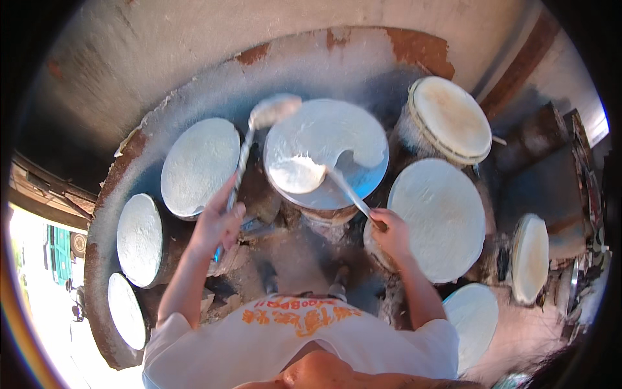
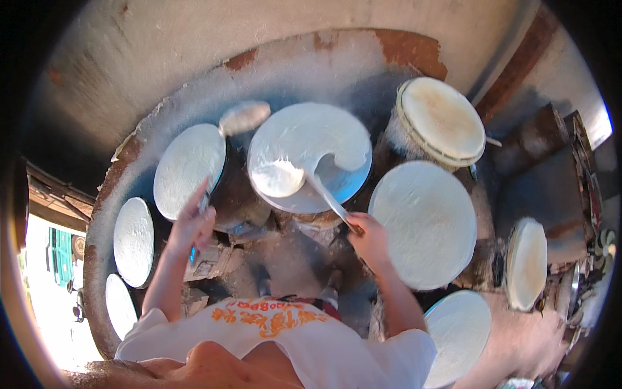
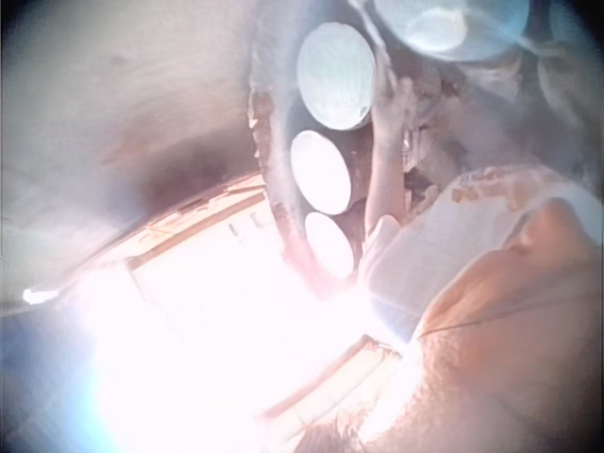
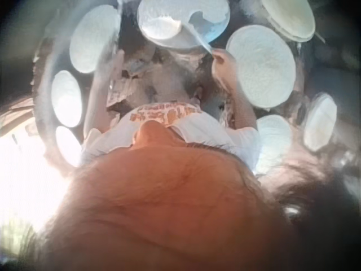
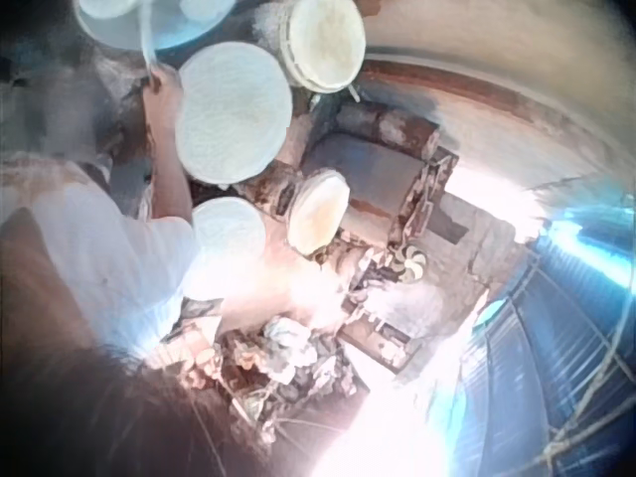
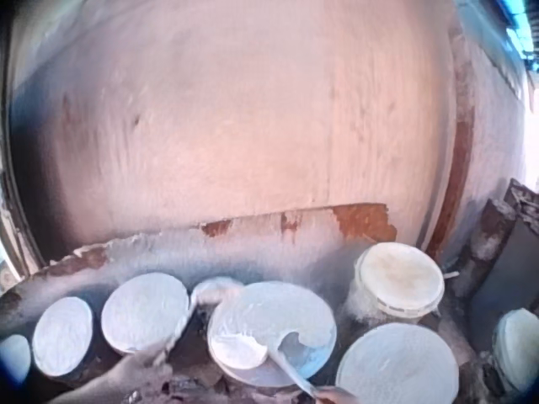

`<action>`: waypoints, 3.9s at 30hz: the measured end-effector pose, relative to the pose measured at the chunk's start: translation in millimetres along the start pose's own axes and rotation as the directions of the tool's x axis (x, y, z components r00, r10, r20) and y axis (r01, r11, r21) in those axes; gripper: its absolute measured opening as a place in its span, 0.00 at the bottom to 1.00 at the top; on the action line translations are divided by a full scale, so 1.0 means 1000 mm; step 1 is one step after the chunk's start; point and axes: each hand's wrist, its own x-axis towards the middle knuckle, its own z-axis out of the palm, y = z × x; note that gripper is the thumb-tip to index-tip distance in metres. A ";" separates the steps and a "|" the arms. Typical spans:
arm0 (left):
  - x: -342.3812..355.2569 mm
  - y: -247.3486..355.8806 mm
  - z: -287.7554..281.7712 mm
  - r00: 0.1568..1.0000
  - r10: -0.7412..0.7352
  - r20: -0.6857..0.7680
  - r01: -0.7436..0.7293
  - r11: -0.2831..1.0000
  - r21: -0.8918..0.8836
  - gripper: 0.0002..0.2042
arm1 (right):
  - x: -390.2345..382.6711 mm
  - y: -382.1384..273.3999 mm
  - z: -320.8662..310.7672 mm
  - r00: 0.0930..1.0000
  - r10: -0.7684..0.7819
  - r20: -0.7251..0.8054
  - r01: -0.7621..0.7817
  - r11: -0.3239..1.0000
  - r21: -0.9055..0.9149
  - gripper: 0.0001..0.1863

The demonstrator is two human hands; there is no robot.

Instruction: The person ladles batter onto multiple hot circular pans and spreads it into thin crepes. They flip and remove cooked crepes, stacking them, then repeat the process with fresh batter.

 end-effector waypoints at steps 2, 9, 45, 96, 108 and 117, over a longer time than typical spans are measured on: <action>-0.001 -0.003 -0.025 0.999 0.039 0.000 -0.039 0.994 -0.098 0.30 | -0.008 -0.056 0.104 0.921 0.387 0.056 -0.351 0.755 0.554 0.16; -0.014 -0.003 -0.072 0.981 0.113 0.155 -0.047 0.924 -0.380 0.28 | 0.038 -0.071 0.349 0.727 0.685 0.046 -0.299 0.255 0.920 0.14; 0.032 -0.015 0.017 0.946 -0.002 0.323 0.051 0.988 -0.144 0.29 | -0.055 -0.072 0.095 0.713 0.695 -0.087 -0.637 0.695 0.333 0.11; 0.054 -0.105 0.126 0.787 0.148 0.598 0.583 -0.493 -0.645 0.09 | -0.043 -0.080 0.095 0.908 0.204 -0.365 -0.318 0.904 -0.286 0.18; -0.165 -0.091 0.017 0.840 0.438 0.320 0.508 -0.428 -0.747 0.21 | -0.078 -0.022 0.078 0.952 0.266 -0.150 -0.271 0.963 -0.012 0.16; -0.520 -0.175 -0.068 0.647 0.181 -0.741 -0.665 -0.342 -0.664 0.20 | -0.201 -0.159 0.239 0.559 0.336 0.758 -0.694 0.690 0.206 0.08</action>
